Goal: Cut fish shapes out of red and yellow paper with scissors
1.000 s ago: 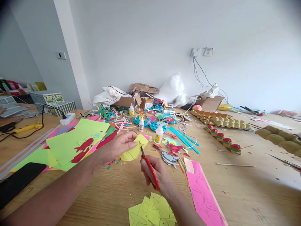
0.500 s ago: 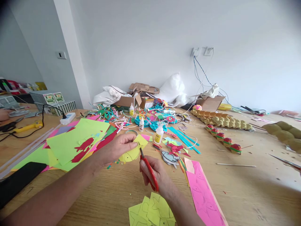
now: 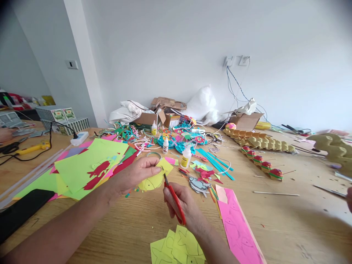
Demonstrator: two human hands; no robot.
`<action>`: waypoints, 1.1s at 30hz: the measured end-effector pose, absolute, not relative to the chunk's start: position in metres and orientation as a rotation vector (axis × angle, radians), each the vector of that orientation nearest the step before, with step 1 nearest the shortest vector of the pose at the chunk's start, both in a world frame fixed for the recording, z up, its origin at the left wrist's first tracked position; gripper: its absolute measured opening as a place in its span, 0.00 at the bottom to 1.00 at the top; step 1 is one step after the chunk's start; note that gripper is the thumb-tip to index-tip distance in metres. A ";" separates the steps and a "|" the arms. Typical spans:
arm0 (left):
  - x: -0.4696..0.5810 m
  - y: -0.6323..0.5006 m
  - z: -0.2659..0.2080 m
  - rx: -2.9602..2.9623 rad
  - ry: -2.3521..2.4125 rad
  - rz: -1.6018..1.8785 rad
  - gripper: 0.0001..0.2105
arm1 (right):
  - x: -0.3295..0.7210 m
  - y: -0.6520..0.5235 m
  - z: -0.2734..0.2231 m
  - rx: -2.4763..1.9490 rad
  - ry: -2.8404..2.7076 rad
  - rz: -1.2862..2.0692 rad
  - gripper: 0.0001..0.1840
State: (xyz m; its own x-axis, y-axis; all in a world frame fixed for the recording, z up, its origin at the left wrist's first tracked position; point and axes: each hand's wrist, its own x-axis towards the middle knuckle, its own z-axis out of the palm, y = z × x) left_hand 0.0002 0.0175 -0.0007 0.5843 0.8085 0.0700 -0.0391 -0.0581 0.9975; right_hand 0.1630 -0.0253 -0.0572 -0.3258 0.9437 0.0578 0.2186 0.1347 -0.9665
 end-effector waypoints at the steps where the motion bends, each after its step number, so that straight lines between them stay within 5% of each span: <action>1: 0.000 0.018 -0.001 1.472 0.682 0.793 0.05 | 0.163 -0.025 -0.057 -1.137 -1.679 1.233 0.28; 33: -0.005 0.020 0.004 1.495 0.644 0.717 0.04 | 0.158 -0.026 -0.066 -1.200 -1.636 1.214 0.24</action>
State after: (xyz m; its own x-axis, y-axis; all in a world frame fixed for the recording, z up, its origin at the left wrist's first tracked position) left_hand -0.0049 0.0197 0.0041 0.6461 0.7613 0.0546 -0.0275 -0.0483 0.9985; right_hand 0.1585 -0.0264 -0.0661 -0.2714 0.9617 0.0395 0.2411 0.1076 -0.9645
